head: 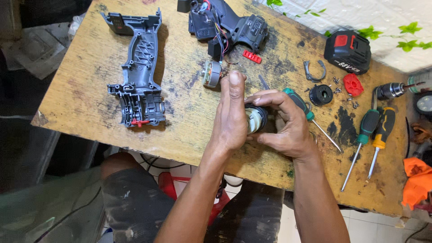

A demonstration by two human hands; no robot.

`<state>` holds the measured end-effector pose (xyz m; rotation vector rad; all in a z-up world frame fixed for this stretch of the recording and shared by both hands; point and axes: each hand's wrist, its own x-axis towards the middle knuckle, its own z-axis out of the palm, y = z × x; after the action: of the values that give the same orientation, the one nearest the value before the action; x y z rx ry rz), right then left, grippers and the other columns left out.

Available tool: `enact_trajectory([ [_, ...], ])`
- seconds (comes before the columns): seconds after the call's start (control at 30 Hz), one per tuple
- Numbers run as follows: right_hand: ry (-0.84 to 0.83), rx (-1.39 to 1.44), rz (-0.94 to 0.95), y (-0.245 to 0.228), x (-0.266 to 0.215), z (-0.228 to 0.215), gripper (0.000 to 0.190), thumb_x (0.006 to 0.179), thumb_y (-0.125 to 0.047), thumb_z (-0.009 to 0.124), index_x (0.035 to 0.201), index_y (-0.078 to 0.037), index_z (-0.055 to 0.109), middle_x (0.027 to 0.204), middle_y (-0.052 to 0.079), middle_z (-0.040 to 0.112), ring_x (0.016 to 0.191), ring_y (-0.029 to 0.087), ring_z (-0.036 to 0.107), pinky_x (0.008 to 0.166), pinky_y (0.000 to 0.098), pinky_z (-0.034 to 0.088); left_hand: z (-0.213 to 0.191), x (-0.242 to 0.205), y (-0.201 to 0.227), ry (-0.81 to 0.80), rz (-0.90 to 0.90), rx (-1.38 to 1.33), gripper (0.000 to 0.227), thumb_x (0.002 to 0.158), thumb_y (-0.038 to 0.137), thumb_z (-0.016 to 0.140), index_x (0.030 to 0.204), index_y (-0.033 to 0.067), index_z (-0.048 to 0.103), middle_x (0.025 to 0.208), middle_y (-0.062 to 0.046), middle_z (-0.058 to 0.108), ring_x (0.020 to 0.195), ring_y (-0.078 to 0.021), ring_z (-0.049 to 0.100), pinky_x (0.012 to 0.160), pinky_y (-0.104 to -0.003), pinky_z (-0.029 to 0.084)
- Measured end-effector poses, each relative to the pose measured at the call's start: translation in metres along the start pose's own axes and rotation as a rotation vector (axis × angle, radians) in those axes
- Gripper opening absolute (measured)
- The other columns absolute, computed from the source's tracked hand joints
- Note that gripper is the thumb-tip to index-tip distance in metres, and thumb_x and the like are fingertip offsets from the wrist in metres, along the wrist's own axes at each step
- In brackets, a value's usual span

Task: The person assembles a small electric motor by hand, fitting a black ring and a white cylindrical component onto the central shaft. They rotate and align the parts to ensure a proper fit on the workbench.

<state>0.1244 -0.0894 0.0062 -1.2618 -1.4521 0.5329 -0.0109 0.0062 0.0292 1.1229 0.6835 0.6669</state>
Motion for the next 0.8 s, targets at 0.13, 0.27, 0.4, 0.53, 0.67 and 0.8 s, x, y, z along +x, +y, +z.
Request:
enact_trajectory([
  [0.13, -0.013, 0.036, 0.009, 0.0, 0.0, -0.001, 0.065, 0.068, -0.007, 0.094, 0.12, 0.006, 0.057, 0.122, 0.023, 0.065, 0.123, 0.034, 0.061, 0.105, 0.0455, 0.047, -0.001, -0.002, 0.007, -0.013, -0.046, -0.01, 0.084, 0.093, 0.074, 0.024, 0.141, 0.0089, 0.045, 0.135, -0.034, 0.055, 0.133, -0.0556, 0.049, 0.115, -0.061, 0.031],
  [0.27, 0.002, 0.014, -0.022, -0.001, 0.001, 0.001, 0.063, 0.068, -0.008, 0.095, 0.118, 0.006, 0.059, 0.119, 0.025, 0.067, 0.119, 0.036, 0.061, 0.103, 0.0469, 0.048, -0.002, 0.001, 0.007, -0.02, -0.077, -0.005, 0.088, 0.09, 0.077, 0.026, 0.143, 0.0095, 0.043, 0.13, -0.037, 0.058, 0.131, -0.0561, 0.051, 0.113, -0.062, 0.034],
  [0.4, 0.02, -0.017, -0.049, -0.002, 0.002, 0.003, 0.061, 0.069, -0.014, 0.095, 0.117, 0.003, 0.062, 0.117, 0.023, 0.069, 0.116, 0.035, 0.062, 0.1, 0.0476, 0.049, -0.002, 0.003, 0.011, -0.031, -0.073, 0.015, 0.087, 0.09, 0.075, 0.026, 0.141, 0.0066, 0.044, 0.127, -0.04, 0.058, 0.132, -0.0586, 0.049, 0.113, -0.063, 0.033],
  [0.53, 0.021, -0.048, -0.061, -0.006, 0.004, 0.003, 0.06, 0.068, -0.015, 0.095, 0.114, 0.006, 0.064, 0.113, 0.024, 0.071, 0.112, 0.037, 0.064, 0.098, 0.0491, 0.05, -0.001, 0.001, 0.012, -0.031, -0.061, 0.024, 0.087, 0.091, 0.075, 0.027, 0.14, 0.0062, 0.044, 0.126, -0.04, 0.059, 0.131, -0.0584, 0.05, 0.113, -0.063, 0.034],
  [0.67, 0.018, -0.071, -0.071, -0.007, 0.004, 0.002, 0.06, 0.067, -0.015, 0.096, 0.114, 0.004, 0.066, 0.111, 0.023, 0.071, 0.11, 0.039, 0.066, 0.096, 0.051, 0.051, 0.0, 0.005, 0.0, -0.022, -0.03, 0.006, 0.085, 0.092, 0.076, 0.03, 0.135, 0.004, 0.046, 0.124, -0.039, 0.058, 0.13, -0.057, 0.051, 0.112, -0.064, 0.033],
  [0.8, 0.013, -0.108, -0.074, -0.008, 0.002, 0.0, 0.058, 0.067, -0.019, 0.097, 0.113, 0.001, 0.067, 0.113, 0.023, 0.073, 0.11, 0.04, 0.069, 0.095, 0.0508, 0.051, -0.001, 0.004, -0.007, -0.045, 0.036, 0.019, 0.09, 0.093, 0.077, 0.026, 0.139, 0.0005, 0.043, 0.134, -0.038, 0.05, 0.136, -0.0573, 0.043, 0.115, -0.068, 0.026],
])
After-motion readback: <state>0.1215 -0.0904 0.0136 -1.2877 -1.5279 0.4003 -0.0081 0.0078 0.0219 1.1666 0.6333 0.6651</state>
